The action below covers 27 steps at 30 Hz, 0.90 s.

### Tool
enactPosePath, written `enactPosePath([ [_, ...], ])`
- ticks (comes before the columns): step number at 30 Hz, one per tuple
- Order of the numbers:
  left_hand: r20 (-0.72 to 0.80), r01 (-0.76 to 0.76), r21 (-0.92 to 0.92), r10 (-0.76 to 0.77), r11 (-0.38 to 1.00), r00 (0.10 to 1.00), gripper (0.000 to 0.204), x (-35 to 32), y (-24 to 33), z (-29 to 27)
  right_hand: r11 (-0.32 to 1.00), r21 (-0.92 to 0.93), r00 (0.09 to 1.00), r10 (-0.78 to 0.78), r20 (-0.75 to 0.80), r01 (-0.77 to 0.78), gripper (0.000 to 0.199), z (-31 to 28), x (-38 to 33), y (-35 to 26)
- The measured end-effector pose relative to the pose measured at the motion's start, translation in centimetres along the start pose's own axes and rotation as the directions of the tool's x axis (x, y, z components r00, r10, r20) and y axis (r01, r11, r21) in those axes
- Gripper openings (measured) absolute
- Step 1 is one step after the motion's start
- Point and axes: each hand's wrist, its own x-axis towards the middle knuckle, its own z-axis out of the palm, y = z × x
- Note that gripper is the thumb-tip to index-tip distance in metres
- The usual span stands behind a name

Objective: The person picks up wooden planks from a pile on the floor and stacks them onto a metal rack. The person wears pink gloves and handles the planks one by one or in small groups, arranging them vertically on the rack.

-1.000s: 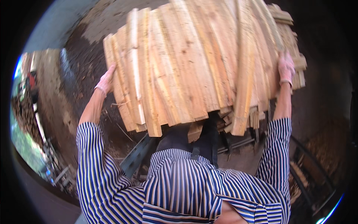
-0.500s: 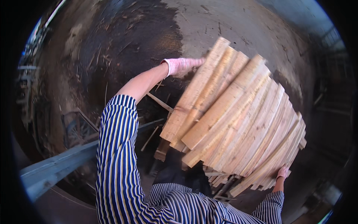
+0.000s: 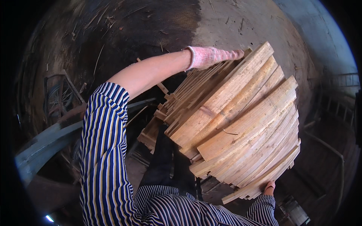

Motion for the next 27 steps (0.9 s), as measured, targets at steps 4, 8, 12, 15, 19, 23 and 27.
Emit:
enactPosePath([
  [4,-0.026,0.073,-0.003,-0.073,0.997,0.997,0.060,4.8,3.9,-2.1,0.998,-0.056,0.999,-0.009,-0.044,0.007,0.071,-1.0,3.4,1.2],
  [8,-0.003,0.196,0.057,-0.196,0.979,0.981,0.058,3.2,1.8,-3.8,0.969,-0.199,0.988,-0.151,-0.012,0.146,0.076,0.6,3.8,3.6],
  [12,0.229,-0.043,0.934,0.503,-0.354,0.833,0.054,-8.9,-2.1,-10.6,0.992,-0.108,0.998,-0.059,0.026,0.061,0.074,1.0,3.1,1.8],
  [15,0.399,-0.113,0.877,0.575,-0.467,0.714,0.051,-14.9,-2.5,-18.8,1.000,0.013,0.999,-0.022,-0.042,0.022,0.074,0.9,2.9,2.5],
  [19,0.551,-0.094,0.757,0.554,-0.646,0.624,0.048,-14.1,-4.4,-21.4,0.994,0.092,0.987,0.067,-0.147,-0.054,0.070,0.5,3.3,2.5],
  [23,0.765,-0.088,0.422,0.303,-0.902,0.569,0.046,-13.6,-5.3,-21.5,0.993,0.116,0.995,-0.023,-0.094,0.034,0.070,1.9,2.1,1.8],
  [27,0.580,-0.167,0.799,0.668,-0.577,0.467,0.035,-12.5,-6.0,-22.4,0.984,0.153,0.995,-0.086,-0.051,0.093,0.071,1.9,1.4,1.6],
])
